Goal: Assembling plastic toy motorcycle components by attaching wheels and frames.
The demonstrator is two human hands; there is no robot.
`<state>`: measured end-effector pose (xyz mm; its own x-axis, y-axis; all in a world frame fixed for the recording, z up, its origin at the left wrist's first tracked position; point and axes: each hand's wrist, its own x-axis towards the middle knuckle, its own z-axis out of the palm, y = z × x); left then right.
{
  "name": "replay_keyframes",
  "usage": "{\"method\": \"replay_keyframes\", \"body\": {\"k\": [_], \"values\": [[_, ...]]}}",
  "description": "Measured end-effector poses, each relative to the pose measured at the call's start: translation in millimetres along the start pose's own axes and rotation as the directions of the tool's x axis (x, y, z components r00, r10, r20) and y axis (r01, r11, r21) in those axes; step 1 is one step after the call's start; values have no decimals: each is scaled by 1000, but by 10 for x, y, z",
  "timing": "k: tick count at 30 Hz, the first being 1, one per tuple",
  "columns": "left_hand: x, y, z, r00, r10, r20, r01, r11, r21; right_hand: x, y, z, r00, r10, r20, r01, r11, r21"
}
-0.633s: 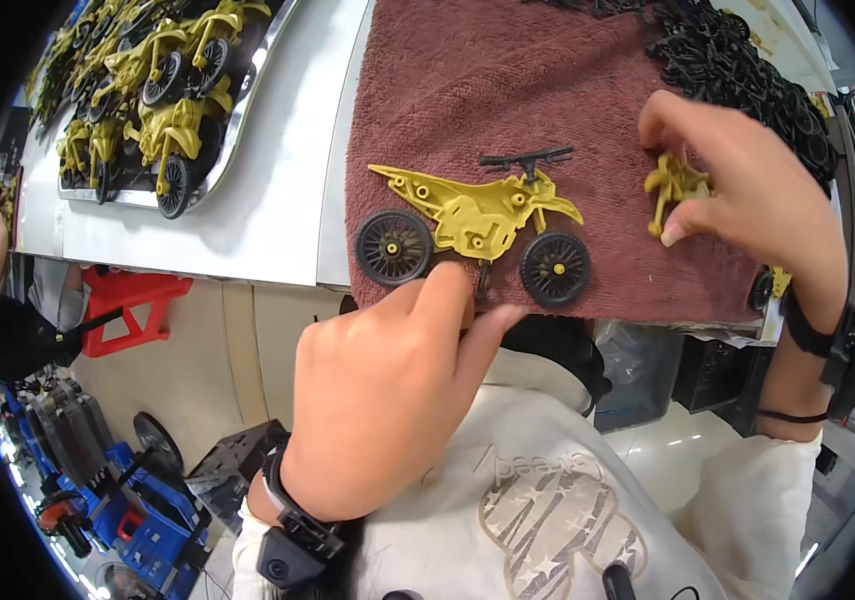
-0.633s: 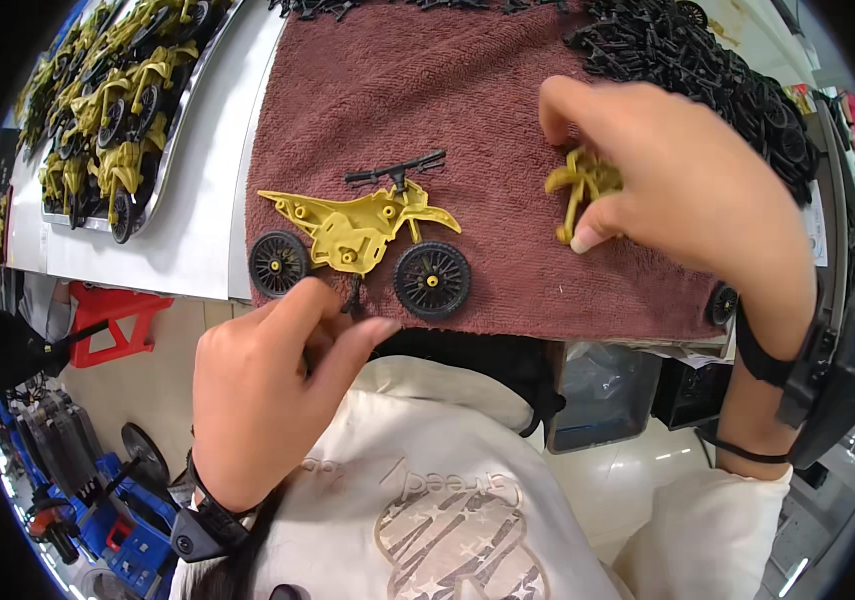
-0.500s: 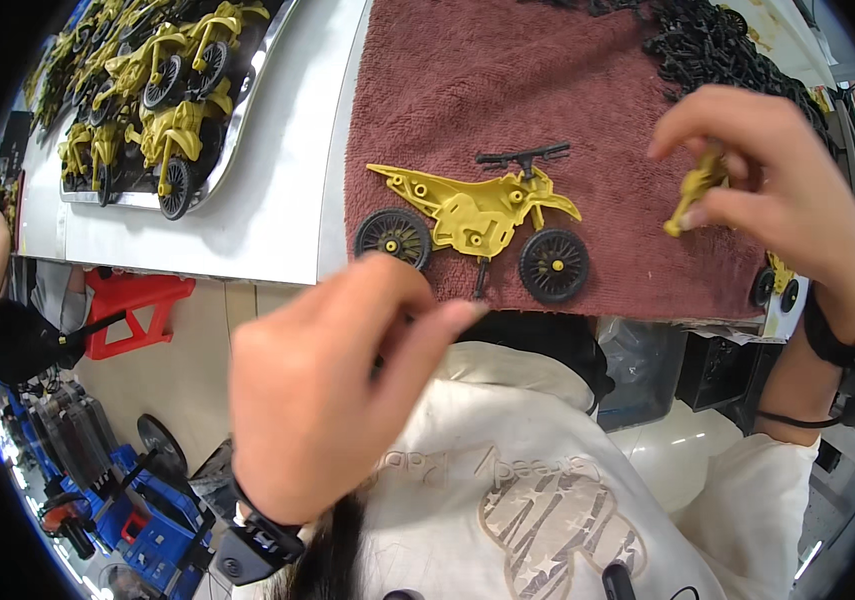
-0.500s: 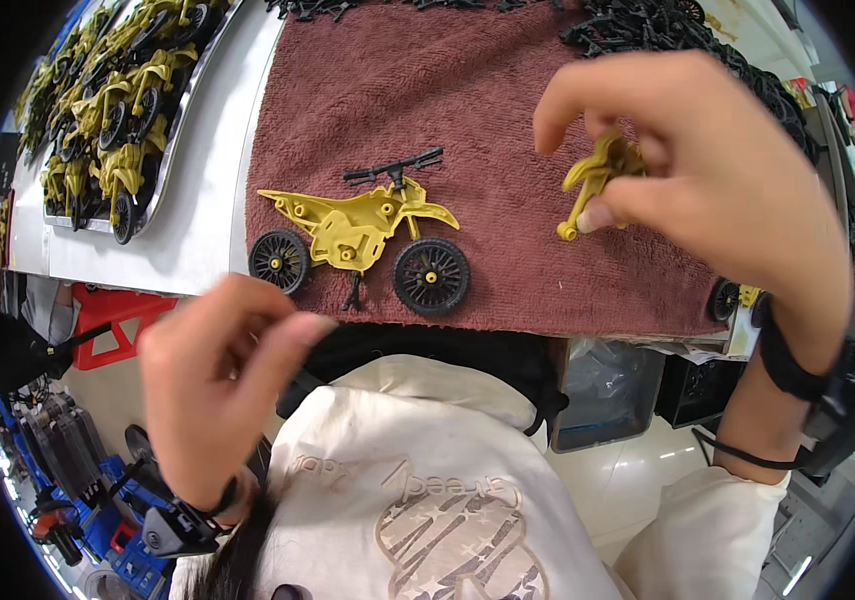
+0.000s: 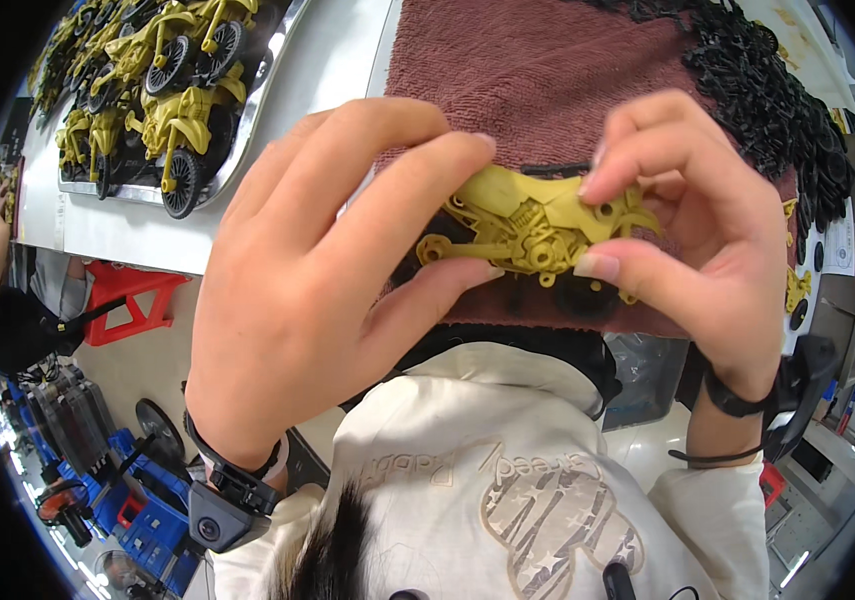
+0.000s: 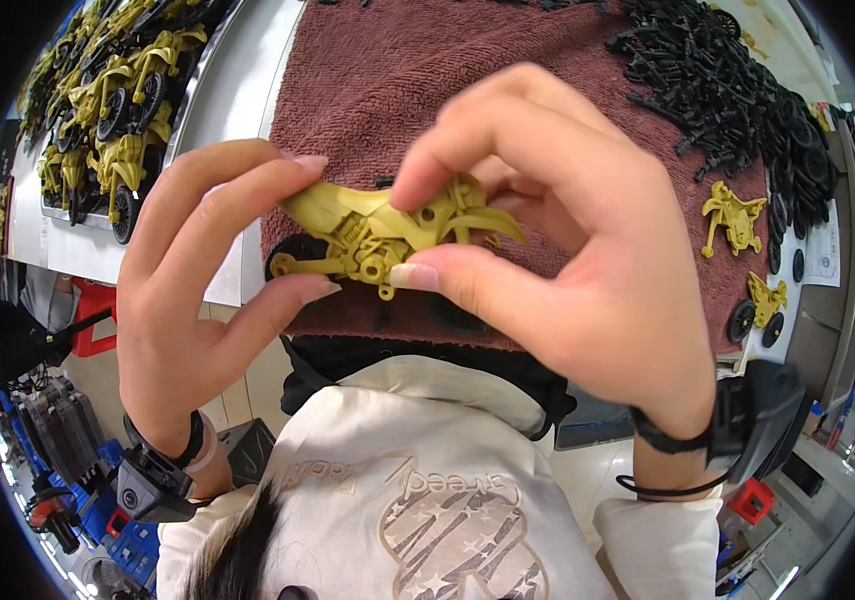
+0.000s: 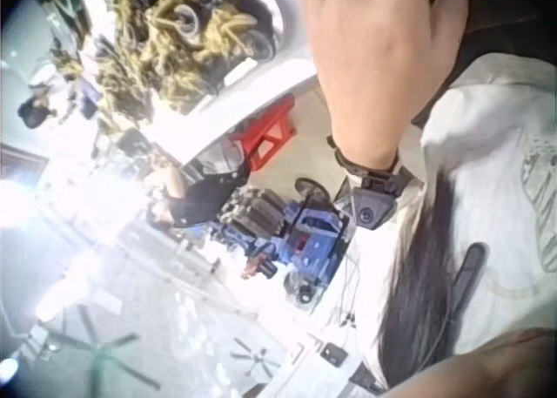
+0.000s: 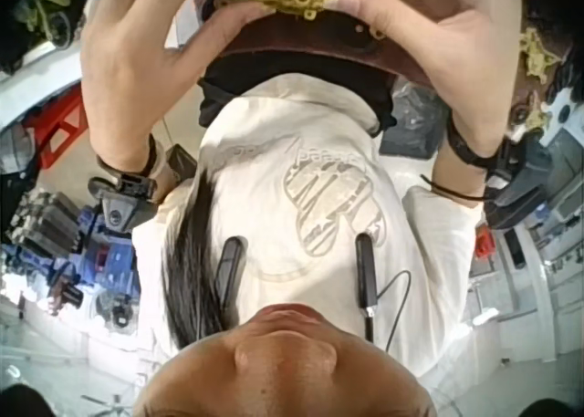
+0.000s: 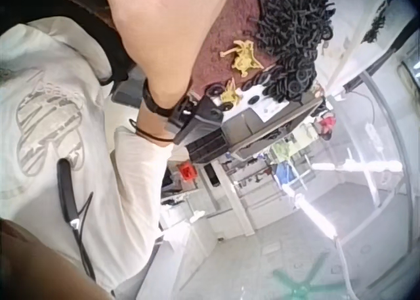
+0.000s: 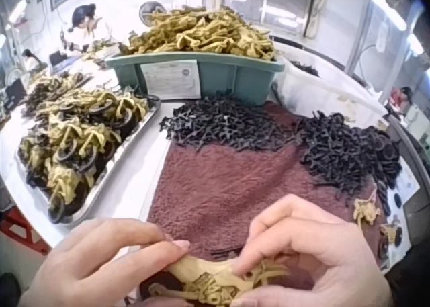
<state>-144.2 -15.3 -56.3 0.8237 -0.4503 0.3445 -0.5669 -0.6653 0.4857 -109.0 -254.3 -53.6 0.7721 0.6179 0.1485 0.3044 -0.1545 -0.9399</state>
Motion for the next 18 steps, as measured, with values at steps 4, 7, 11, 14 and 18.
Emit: {"method": "replay_keyframes", "body": {"k": [4, 7, 11, 14, 18], "values": [[21, 2, -32, 997, -11, 79, 7, 998, 61, -81, -34, 97, 987, 71, -144, -101, 972, -211], [25, -20, -17, 992, -56, 109, 54, 998, 22, -109, -38, 179, 979, -19, -205, -72, 902, -425], [-21, -3, 27, 988, -123, 94, 125, 992, -19, -151, -147, 291, 952, 65, -298, -214, 839, -501], [-26, 14, 80, 984, -146, 97, 152, 987, -56, -206, -118, 435, 914, 59, -400, -271, 823, -498], [-12, 84, 57, 980, -176, 88, 179, 984, -26, -189, -111, 399, 922, -7, -386, -208, 833, -513]]}}
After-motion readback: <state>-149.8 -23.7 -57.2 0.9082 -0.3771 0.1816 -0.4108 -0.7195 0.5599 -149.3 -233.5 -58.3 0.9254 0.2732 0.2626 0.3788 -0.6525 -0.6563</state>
